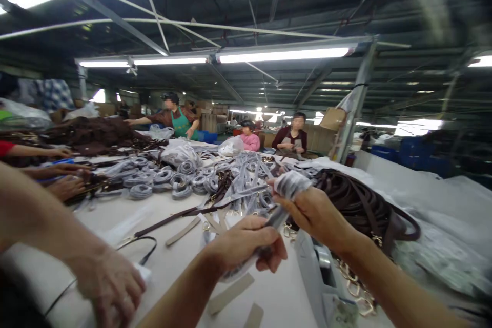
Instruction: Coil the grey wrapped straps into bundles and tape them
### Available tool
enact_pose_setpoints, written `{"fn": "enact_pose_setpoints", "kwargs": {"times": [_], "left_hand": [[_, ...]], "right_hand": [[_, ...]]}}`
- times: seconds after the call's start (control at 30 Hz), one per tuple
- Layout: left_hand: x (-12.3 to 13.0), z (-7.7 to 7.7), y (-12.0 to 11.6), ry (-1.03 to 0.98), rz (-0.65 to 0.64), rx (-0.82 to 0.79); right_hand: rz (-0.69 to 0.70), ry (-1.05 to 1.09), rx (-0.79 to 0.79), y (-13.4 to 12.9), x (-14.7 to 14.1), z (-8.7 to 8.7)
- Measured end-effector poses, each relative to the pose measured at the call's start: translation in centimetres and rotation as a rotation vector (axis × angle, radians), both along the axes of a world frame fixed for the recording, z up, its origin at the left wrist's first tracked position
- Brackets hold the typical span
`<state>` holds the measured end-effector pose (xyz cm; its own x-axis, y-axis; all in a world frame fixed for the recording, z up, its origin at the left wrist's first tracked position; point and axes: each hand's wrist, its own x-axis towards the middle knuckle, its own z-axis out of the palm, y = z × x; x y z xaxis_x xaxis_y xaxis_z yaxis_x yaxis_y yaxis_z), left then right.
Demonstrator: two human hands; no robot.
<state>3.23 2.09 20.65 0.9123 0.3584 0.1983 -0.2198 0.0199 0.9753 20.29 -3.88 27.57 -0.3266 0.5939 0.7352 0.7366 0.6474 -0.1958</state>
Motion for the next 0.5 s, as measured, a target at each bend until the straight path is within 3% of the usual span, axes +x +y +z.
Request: {"fn": "enact_pose_setpoints", "kwargs": {"times": [0.13, 0.3, 0.4, 0.5], "left_hand": [[-0.4, -1.3, 0.1, -0.043, -0.102, -0.245], [-1.2, -2.2, 1.2, -0.054, -0.110, -0.263], [-1.8, -2.4, 2.2, 0.066, -0.113, -0.230], [-1.4, -2.6, 2.7, 0.221, -0.173, -0.104]], "right_hand": [[0.018, -0.358, 0.032, 0.8, 1.5, -2.9], [-0.013, -0.452, 0.015, 0.5, 2.1, -5.5], [-0.041, -0.298, -0.224, -0.6, 1.6, -6.0], [0.130, 0.032, -0.689, -2.1, 1.5, -7.0]]}}
